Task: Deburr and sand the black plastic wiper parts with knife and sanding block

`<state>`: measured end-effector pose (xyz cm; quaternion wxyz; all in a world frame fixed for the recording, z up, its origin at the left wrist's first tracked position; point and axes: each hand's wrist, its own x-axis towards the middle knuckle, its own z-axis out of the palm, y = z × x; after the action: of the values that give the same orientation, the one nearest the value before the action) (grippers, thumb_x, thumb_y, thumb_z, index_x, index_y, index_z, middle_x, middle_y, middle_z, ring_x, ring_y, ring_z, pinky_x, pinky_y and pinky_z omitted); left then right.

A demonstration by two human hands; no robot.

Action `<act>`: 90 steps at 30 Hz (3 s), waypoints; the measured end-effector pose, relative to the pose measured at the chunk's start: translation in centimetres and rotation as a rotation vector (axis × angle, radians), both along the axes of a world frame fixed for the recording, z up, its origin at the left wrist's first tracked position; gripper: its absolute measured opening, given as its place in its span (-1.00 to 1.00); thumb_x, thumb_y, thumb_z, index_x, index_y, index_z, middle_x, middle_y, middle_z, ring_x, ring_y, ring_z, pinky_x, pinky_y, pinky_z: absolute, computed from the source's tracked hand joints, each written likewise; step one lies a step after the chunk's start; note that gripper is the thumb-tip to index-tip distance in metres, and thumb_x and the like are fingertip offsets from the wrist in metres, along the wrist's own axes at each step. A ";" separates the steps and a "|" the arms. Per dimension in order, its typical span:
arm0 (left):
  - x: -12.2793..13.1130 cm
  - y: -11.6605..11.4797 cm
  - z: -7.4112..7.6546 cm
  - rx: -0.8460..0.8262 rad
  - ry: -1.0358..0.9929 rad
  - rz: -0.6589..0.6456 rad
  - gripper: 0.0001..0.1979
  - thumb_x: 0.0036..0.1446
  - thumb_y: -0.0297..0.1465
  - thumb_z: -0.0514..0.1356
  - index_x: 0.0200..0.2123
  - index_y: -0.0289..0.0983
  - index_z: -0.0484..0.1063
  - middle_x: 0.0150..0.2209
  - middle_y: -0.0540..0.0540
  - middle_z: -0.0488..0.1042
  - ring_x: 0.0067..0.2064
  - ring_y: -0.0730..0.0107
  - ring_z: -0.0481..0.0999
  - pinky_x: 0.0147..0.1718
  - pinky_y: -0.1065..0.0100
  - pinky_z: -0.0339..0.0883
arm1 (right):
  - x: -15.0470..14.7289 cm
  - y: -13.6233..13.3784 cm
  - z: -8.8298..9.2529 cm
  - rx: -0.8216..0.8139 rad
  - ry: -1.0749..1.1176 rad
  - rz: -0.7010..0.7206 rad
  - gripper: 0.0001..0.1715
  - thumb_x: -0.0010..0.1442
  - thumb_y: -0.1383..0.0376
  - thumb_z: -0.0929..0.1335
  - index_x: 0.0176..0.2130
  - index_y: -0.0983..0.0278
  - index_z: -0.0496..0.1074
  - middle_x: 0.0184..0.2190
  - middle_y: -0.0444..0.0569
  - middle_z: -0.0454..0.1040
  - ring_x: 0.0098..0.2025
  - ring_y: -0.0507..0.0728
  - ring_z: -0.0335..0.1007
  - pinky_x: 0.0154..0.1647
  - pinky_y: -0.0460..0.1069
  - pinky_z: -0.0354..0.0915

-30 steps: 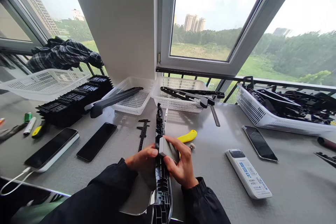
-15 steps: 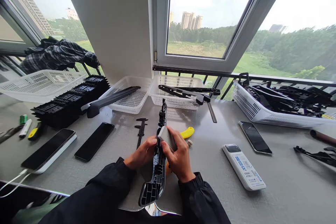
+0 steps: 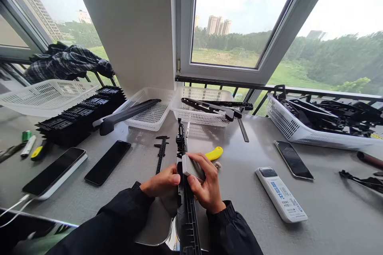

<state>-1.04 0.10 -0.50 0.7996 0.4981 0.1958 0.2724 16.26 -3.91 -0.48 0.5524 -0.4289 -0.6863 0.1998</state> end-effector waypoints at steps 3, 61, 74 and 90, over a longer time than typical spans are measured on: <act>-0.2 0.0 0.5 0.065 0.011 0.032 -0.29 -0.12 0.22 0.45 -0.22 -0.32 0.64 -0.31 -0.20 0.56 -0.18 0.06 0.55 -0.16 0.21 0.34 | 0.0 0.0 0.0 0.001 0.007 0.006 -0.56 0.27 0.17 0.31 0.09 0.15 0.55 -0.06 0.02 0.60 -0.04 0.29 0.55 -0.07 0.12 0.43; -0.9 3.7 -0.6 -0.007 0.011 0.849 -0.18 -0.06 0.33 0.34 -0.15 -0.33 0.65 -0.41 -0.10 0.59 -0.26 0.17 0.58 -0.27 0.27 0.39 | -1.8 -0.6 -0.8 -0.081 -0.095 0.217 -0.27 0.04 0.43 0.39 0.20 0.12 0.53 -0.04 -0.05 0.55 -0.03 0.18 0.50 0.02 0.02 0.43; -0.2 2.6 0.2 0.243 0.144 0.719 -0.35 0.10 0.27 0.28 -0.31 -0.25 0.42 -0.41 0.01 0.40 -0.36 0.37 0.33 -0.36 0.35 0.24 | -1.9 0.0 -1.3 -0.134 -0.097 0.042 -0.44 0.26 0.29 0.43 0.24 0.15 0.52 0.03 0.01 0.57 0.02 0.20 0.53 0.08 0.06 0.45; -1.3 4.1 -1.1 0.073 0.142 0.824 -0.21 -0.07 0.39 0.28 -0.34 -0.29 0.51 -0.49 -0.02 0.43 -0.39 0.30 0.40 -0.38 0.30 0.24 | -2.1 -0.6 -0.5 -0.071 -0.120 0.207 -0.25 0.06 0.45 0.42 0.23 0.11 0.52 -0.05 -0.02 0.56 -0.05 0.20 0.50 -0.01 0.06 0.46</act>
<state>-2.34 4.18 -1.61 0.5900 0.4237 0.4234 0.5413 14.15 -4.55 -0.98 0.4711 -0.3862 -0.7513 0.2538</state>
